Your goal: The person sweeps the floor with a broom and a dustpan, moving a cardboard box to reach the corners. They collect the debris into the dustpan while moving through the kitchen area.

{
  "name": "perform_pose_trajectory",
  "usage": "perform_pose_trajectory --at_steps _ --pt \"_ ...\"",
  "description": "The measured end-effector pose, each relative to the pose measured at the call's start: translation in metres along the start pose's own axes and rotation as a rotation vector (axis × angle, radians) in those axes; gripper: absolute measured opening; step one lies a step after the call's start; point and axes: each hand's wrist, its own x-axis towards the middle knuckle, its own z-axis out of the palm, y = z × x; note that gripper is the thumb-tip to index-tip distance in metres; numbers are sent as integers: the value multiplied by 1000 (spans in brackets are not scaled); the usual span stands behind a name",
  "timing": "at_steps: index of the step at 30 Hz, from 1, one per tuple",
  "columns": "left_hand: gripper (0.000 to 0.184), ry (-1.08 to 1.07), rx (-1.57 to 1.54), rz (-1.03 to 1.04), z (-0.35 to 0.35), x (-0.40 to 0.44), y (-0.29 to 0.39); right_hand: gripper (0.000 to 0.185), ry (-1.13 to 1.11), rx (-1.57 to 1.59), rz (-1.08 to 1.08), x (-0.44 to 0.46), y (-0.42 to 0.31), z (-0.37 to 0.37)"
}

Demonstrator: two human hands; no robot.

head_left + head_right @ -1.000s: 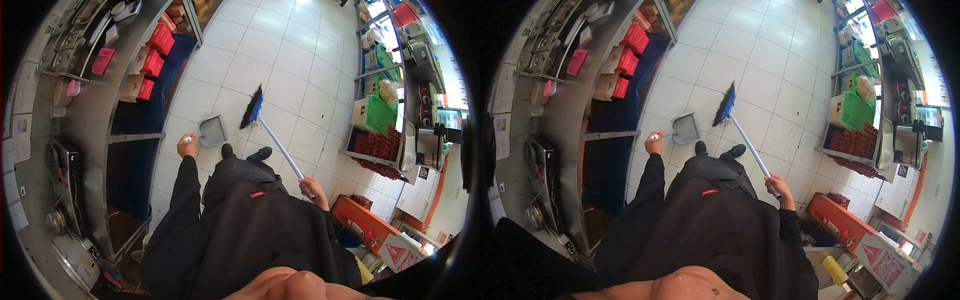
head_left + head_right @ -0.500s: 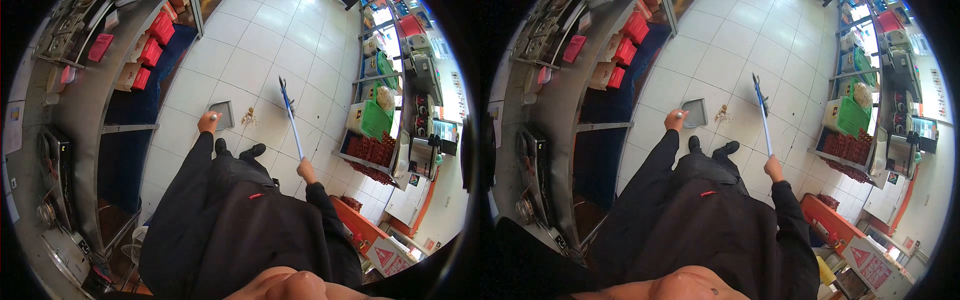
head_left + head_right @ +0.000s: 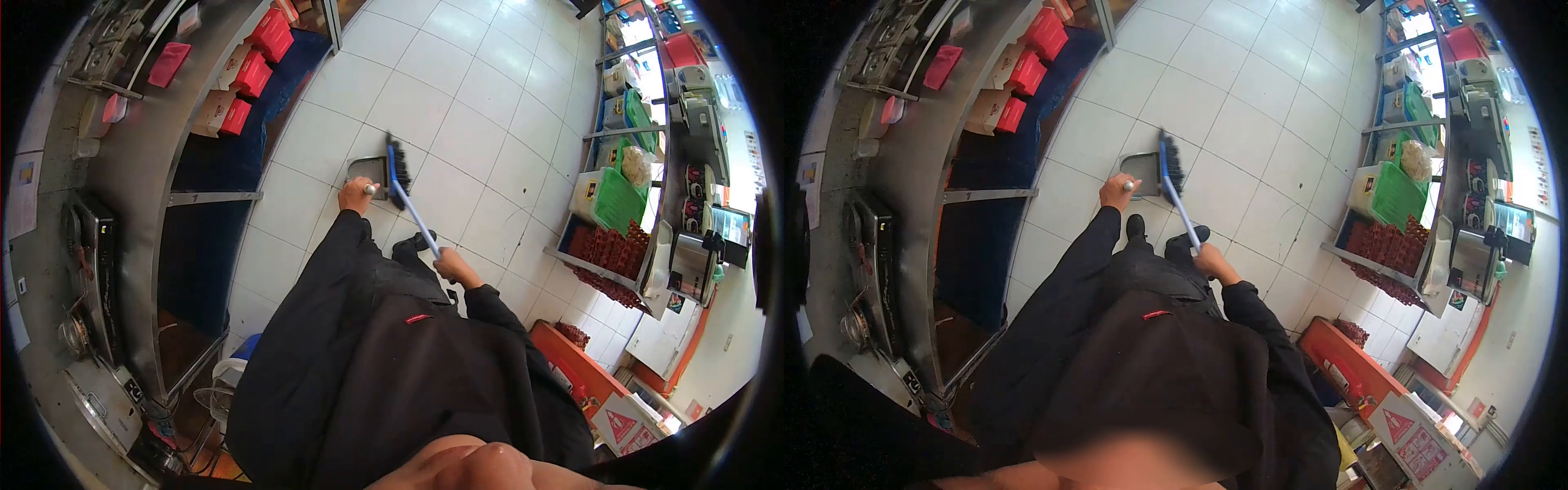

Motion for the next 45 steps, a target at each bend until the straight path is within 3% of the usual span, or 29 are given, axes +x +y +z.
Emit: perform_pose_trajectory --at_steps 4,6,8,12,15,16,24,26,33,36,38,39,40,43,45 --pt "21 1 53 -2 -5 2 -3 28 -24 139 6 -31 -9 -9" --pt "21 8 24 -74 -8 2 -7 34 75 110 -95 -57 3 -17" --pt "22 9 -1 -66 -11 1 -15 39 39 155 21 -91 1 -28" --pt "25 118 -117 -89 -17 -2 -35 41 117 72 -31 -124 16 -40" --pt "25 134 -155 -170 -33 -6 -43 40 105 268 118 -148 1 -61" --pt "26 147 -173 -244 -41 -8 -44 40 109 267 118 -146 2 -64" --pt "27 310 -161 -235 -89 -35 -71 31 277 88 65 -63 39 -65" --pt "27 318 -134 -284 -94 -40 -78 25 371 -187 -86 -20 51 -55" --pt "25 335 5 -464 -91 -52 -109 16 152 -117 -51 49 10 -19" --pt "25 275 17 -498 -97 -48 -112 16 39 -125 -220 43 -20 5" --pt "24 274 -4 -525 -102 -47 -114 20 -9 -163 -322 54 -20 36" --pt "24 268 -25 -546 -104 -46 -115 24 93 -263 -414 50 -28 47" --pt "24 269 -27 -546 -104 -45 -116 27 -82 -118 -133 22 -66 41" --pt "24 258 -32 -583 -106 -45 -122 32 -147 -137 -168 0 -85 42" --pt "24 299 -27 -593 -102 -47 -131 37 -48 -177 -314 -16 -78 38"
